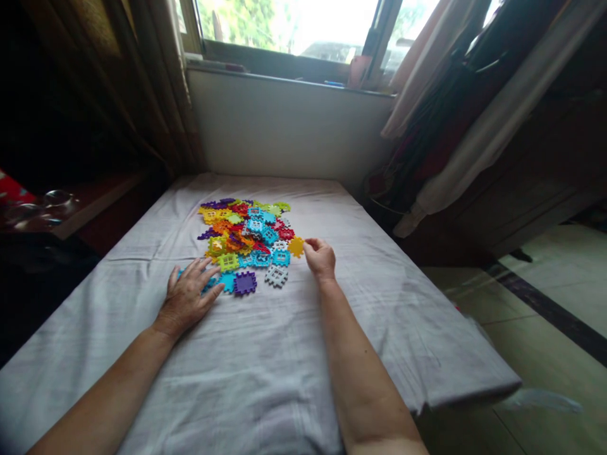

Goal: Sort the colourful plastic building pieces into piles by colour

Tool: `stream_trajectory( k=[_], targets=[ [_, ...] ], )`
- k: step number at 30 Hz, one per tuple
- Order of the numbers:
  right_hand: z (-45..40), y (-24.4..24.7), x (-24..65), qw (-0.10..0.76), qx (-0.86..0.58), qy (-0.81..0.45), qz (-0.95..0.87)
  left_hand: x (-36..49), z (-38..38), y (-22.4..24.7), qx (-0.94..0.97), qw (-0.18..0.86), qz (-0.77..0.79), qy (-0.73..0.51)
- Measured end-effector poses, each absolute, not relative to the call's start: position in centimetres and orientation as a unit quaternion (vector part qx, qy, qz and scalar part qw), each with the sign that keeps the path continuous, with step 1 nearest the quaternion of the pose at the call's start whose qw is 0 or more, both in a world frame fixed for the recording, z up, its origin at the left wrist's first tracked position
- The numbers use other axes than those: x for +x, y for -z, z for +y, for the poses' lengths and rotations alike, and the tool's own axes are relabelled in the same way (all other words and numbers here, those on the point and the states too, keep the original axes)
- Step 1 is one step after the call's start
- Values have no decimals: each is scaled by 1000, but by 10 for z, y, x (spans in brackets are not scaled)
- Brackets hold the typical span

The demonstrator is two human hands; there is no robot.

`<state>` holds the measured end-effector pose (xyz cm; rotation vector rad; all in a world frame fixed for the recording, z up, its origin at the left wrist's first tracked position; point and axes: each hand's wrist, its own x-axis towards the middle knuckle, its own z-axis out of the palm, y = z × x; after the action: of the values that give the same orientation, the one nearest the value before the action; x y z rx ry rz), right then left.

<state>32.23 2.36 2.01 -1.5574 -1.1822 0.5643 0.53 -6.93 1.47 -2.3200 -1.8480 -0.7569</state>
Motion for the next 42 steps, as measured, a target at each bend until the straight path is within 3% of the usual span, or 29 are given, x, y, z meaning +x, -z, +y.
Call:
stream_trajectory(
  k=[6,11,17,25,32,42],
  targets=[
    [20,-3,384,508,-733,-200,-405,-6,-52,-16,-718,62,-636,276],
    [8,-9,365,398,-768,-22,-501,-11,-13,-25,-686,30,-684,246],
    [1,-5,334,260,-696,35,-668,3,14,-38,-698,-24,-682,218],
    [1,0,355,302,-771,61,-557,-17,-17,-44,-723,20,-619,307],
    [-4,-2,333,317,-729,66,-604,-37,-21,-37,-707,12,-644,292],
    [-7,-7,325,283,-734,36,-616,-16,30,-59,-643,-60,-761,56]
  ],
)
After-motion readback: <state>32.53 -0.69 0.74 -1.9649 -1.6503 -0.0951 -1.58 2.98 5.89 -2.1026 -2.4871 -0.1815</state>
